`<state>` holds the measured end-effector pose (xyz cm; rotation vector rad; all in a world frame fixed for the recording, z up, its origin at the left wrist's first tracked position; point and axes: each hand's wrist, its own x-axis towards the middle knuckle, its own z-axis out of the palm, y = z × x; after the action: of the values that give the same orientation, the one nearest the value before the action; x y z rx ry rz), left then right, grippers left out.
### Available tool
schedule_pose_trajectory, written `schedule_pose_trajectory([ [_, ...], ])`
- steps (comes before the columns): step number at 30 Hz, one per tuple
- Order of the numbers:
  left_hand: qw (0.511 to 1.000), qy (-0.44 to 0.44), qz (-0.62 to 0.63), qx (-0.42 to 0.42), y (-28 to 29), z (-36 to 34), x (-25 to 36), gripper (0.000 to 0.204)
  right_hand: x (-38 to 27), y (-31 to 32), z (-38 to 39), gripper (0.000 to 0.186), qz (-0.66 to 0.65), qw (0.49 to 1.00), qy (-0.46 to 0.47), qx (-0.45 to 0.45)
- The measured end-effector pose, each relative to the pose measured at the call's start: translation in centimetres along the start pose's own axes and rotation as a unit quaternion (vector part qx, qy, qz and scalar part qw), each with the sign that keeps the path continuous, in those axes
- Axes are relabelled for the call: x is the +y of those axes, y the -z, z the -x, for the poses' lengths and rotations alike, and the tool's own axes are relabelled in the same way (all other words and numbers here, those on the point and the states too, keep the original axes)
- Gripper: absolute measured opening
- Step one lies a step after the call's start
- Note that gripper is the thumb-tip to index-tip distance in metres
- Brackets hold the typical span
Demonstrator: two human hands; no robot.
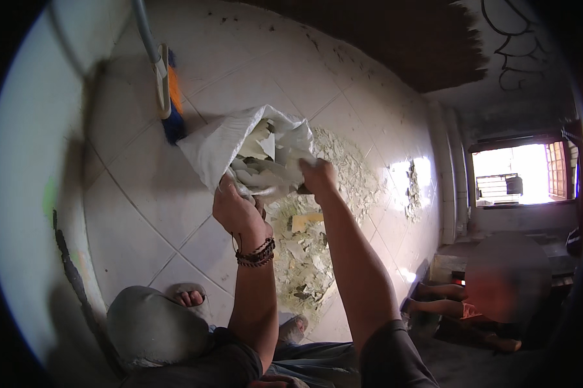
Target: The person sweeps debris on a tiled floor using a broom, then sits and gathers the debris by hand into a white sack. Another person sweeps nearby. The camera wearer continues to pick up debris and place it into the sack.
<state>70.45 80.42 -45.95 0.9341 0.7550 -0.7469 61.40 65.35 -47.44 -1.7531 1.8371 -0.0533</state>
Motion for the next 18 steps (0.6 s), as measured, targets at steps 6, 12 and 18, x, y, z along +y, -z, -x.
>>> schedule_pose_trajectory([
  [6,0.978,-0.129,-0.081,-0.14,-1.2,1.1,3.3,0.028,-2.7,7.0,-0.1,0.023,-0.054,0.976,0.186,0.1],
  [12,0.97,-0.122,-0.118,-0.175,-2.0,1.6,4.6,0.028,-3.8,8.4,2.7,0.025,-0.128,0.967,0.192,0.108],
  [18,0.958,-0.181,-0.194,-0.11,0.2,-0.5,3.1,0.03,1.7,9.3,3.0,0.055,-0.251,0.926,0.275,-0.07],
])
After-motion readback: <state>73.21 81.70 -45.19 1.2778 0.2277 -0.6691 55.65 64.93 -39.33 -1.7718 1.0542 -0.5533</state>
